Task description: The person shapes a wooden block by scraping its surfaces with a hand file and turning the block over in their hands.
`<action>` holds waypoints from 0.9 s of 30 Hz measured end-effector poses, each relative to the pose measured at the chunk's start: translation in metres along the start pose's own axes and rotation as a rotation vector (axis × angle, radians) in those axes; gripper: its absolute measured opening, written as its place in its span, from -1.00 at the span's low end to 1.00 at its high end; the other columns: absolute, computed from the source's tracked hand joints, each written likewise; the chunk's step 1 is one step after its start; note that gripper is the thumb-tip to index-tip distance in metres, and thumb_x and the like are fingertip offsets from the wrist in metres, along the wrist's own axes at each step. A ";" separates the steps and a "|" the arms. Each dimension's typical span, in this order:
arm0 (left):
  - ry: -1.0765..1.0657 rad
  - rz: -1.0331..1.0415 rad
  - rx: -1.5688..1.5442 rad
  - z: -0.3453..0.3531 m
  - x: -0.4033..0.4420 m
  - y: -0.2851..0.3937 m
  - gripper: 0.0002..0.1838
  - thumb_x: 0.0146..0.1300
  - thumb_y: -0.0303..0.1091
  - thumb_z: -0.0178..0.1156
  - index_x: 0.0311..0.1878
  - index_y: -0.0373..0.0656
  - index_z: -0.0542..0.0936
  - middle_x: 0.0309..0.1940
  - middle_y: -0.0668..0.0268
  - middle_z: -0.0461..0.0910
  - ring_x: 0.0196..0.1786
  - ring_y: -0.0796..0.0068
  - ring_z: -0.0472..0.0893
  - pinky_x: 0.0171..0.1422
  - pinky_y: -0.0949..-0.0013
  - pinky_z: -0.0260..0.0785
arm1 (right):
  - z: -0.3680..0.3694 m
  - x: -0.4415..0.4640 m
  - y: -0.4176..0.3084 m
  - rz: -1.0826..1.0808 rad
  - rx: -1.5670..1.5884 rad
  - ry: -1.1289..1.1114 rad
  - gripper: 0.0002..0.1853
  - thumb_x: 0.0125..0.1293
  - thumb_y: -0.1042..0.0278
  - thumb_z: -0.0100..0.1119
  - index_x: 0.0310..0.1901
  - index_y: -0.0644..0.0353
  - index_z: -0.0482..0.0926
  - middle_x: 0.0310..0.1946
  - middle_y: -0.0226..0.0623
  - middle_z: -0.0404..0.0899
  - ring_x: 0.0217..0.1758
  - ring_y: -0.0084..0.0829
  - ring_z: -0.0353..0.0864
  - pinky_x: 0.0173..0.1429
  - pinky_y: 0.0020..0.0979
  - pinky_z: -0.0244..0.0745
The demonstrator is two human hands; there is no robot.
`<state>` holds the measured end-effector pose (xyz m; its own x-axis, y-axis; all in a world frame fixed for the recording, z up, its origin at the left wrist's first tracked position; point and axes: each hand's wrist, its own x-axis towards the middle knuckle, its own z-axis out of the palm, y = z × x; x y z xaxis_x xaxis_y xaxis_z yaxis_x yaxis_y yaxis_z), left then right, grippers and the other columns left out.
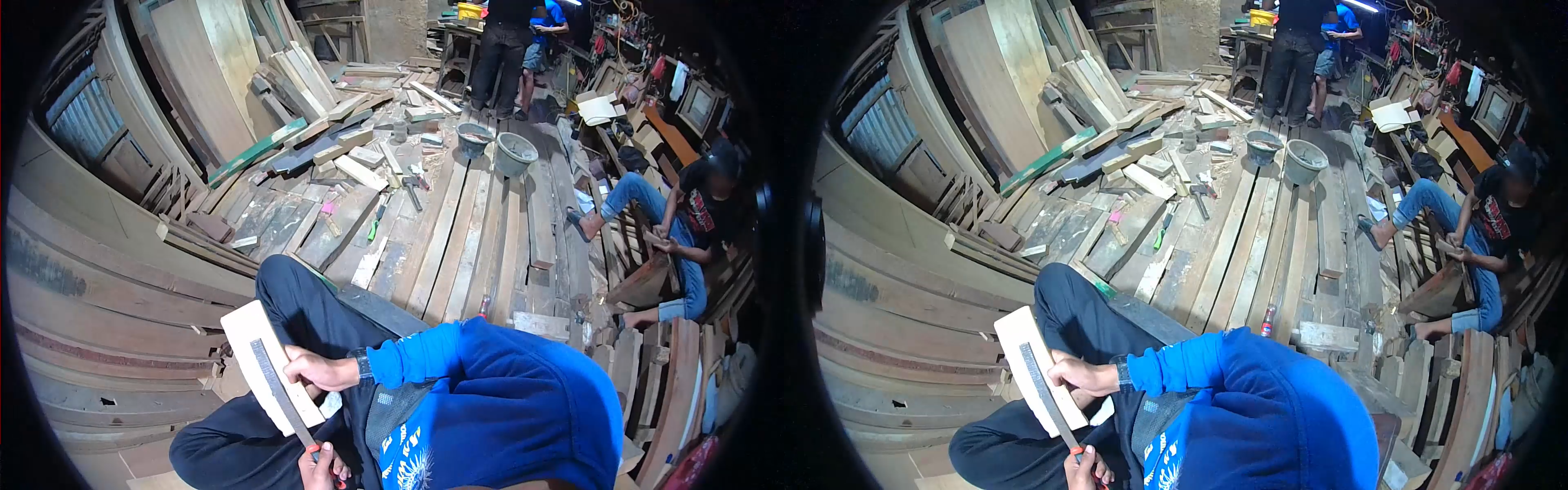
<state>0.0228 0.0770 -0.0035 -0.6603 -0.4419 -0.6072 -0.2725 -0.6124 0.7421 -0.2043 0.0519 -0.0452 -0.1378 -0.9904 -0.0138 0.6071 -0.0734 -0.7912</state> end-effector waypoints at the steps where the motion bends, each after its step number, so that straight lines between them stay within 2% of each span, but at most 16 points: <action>1: 0.009 0.008 -0.001 0.003 -0.002 0.002 -0.83 0.41 -0.34 0.08 -0.30 0.00 0.31 -0.73 0.48 0.23 -0.74 0.64 0.23 -0.68 0.51 0.08 | -0.006 0.004 -0.001 -0.048 -0.021 -0.013 -0.53 0.11 0.50 -0.10 0.13 0.25 0.27 -0.26 -0.42 0.41 -0.30 -0.69 0.36 -0.19 -0.62 0.34; 5: 0.014 -0.001 0.000 0.000 0.000 -0.001 -0.85 0.41 -0.36 0.08 -0.28 0.01 0.32 -0.73 0.47 0.24 -0.74 0.63 0.24 -0.68 0.51 0.09 | -0.001 0.004 0.001 -0.089 -0.032 0.034 -0.53 0.12 0.51 -0.10 0.14 0.24 0.28 -0.22 -0.40 0.41 -0.28 -0.66 0.35 -0.18 -0.61 0.33; 6: 0.001 -0.009 0.007 -0.002 0.001 -0.002 -0.86 0.41 -0.36 0.07 -0.26 0.01 0.31 -0.72 0.46 0.24 -0.73 0.63 0.24 -0.68 0.51 0.10 | 0.004 -0.002 0.002 -0.024 -0.002 0.055 -0.52 0.11 0.49 -0.07 0.13 0.24 0.28 -0.22 -0.39 0.38 -0.28 -0.67 0.33 -0.21 -0.61 0.31; 8: 0.015 -0.011 -0.006 0.001 0.000 0.000 -0.86 0.41 -0.37 0.07 -0.24 0.02 0.30 -0.72 0.46 0.23 -0.74 0.63 0.24 -0.69 0.51 0.10 | 0.007 -0.010 0.007 0.169 -0.023 0.017 -0.48 0.06 0.46 -0.06 0.14 0.23 0.24 -0.16 -0.26 0.36 -0.12 -0.47 0.41 -0.01 -0.44 0.38; 10: 0.029 -0.013 -0.019 0.002 -0.001 0.001 -0.86 0.41 -0.37 0.07 -0.22 0.03 0.29 -0.72 0.46 0.23 -0.74 0.63 0.24 -0.69 0.51 0.11 | 0.004 -0.007 0.020 0.157 -0.037 -0.021 -0.45 0.04 0.43 -0.04 0.16 0.23 0.21 -0.14 -0.22 0.33 -0.06 -0.41 0.39 0.02 -0.39 0.40; 12: 0.034 0.009 -0.029 0.002 -0.002 0.001 -0.84 0.41 -0.37 0.08 -0.18 0.04 0.27 -0.72 0.46 0.23 -0.74 0.63 0.24 -0.69 0.51 0.12 | 0.003 -0.009 0.013 0.191 -0.041 -0.042 -0.43 0.03 0.43 -0.05 0.17 0.22 0.20 -0.15 -0.22 0.33 -0.08 -0.41 0.39 0.02 -0.38 0.43; 13: 0.023 0.023 -0.023 0.002 -0.003 0.002 -0.85 0.41 -0.36 0.08 -0.22 0.03 0.28 -0.72 0.46 0.23 -0.73 0.64 0.24 -0.68 0.51 0.13 | 0.005 -0.009 0.002 0.221 0.011 0.002 -0.47 0.03 0.45 -0.05 0.13 0.24 0.24 -0.17 -0.24 0.35 -0.12 -0.45 0.40 -0.06 -0.42 0.43; 14: 0.022 0.027 -0.027 0.001 -0.002 0.001 -0.85 0.41 -0.36 0.08 -0.22 0.03 0.28 -0.72 0.46 0.23 -0.73 0.64 0.24 -0.68 0.51 0.13 | 0.018 -0.016 -0.024 0.109 0.043 0.002 -0.57 0.06 0.49 -0.04 0.04 0.20 0.27 -0.33 -0.44 0.36 -0.41 -0.69 0.33 -0.32 -0.62 0.31; 16: 0.013 0.013 -0.005 -0.002 0.000 -0.001 -0.84 0.41 -0.36 0.09 -0.25 0.02 0.29 -0.71 0.47 0.23 -0.72 0.64 0.25 -0.67 0.52 0.14 | 0.000 0.003 -0.010 -0.060 -0.052 -0.036 -0.56 0.06 0.52 -0.05 0.05 0.19 0.26 -0.32 -0.42 0.37 -0.39 -0.69 0.33 -0.33 -0.60 0.32; 19: 0.019 -0.006 0.008 -0.001 0.001 -0.001 -0.83 0.40 -0.36 0.10 -0.27 0.02 0.29 -0.71 0.47 0.23 -0.72 0.65 0.25 -0.66 0.53 0.14 | 0.000 0.001 -0.001 -0.065 -0.006 0.011 -0.56 0.06 0.51 -0.05 0.06 0.19 0.27 -0.29 -0.42 0.37 -0.36 -0.69 0.33 -0.31 -0.61 0.31; 22: 0.031 -0.007 -0.020 0.005 -0.003 0.003 -0.84 0.40 -0.36 0.10 -0.25 0.03 0.29 -0.71 0.47 0.23 -0.72 0.65 0.25 -0.66 0.53 0.14 | 0.008 -0.009 0.009 0.109 -0.003 0.043 -0.59 0.07 0.46 -0.07 0.02 0.26 0.31 -0.28 -0.37 0.36 -0.31 -0.61 0.30 -0.23 -0.57 0.26; 27: 0.026 0.010 -0.034 0.007 -0.005 0.006 -0.84 0.40 -0.36 0.09 -0.24 0.03 0.28 -0.71 0.47 0.23 -0.73 0.66 0.24 -0.67 0.54 0.13 | 0.009 -0.011 -0.001 0.098 -0.004 0.004 -0.61 0.07 0.44 -0.05 -0.01 0.28 0.32 -0.32 -0.38 0.35 -0.34 -0.62 0.29 -0.25 -0.58 0.25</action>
<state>0.0194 0.0804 0.0066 -0.6443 -0.4649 -0.6072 -0.2417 -0.6296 0.7384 -0.1959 0.0616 -0.0390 -0.0804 -0.9923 -0.0938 0.6145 0.0247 -0.7885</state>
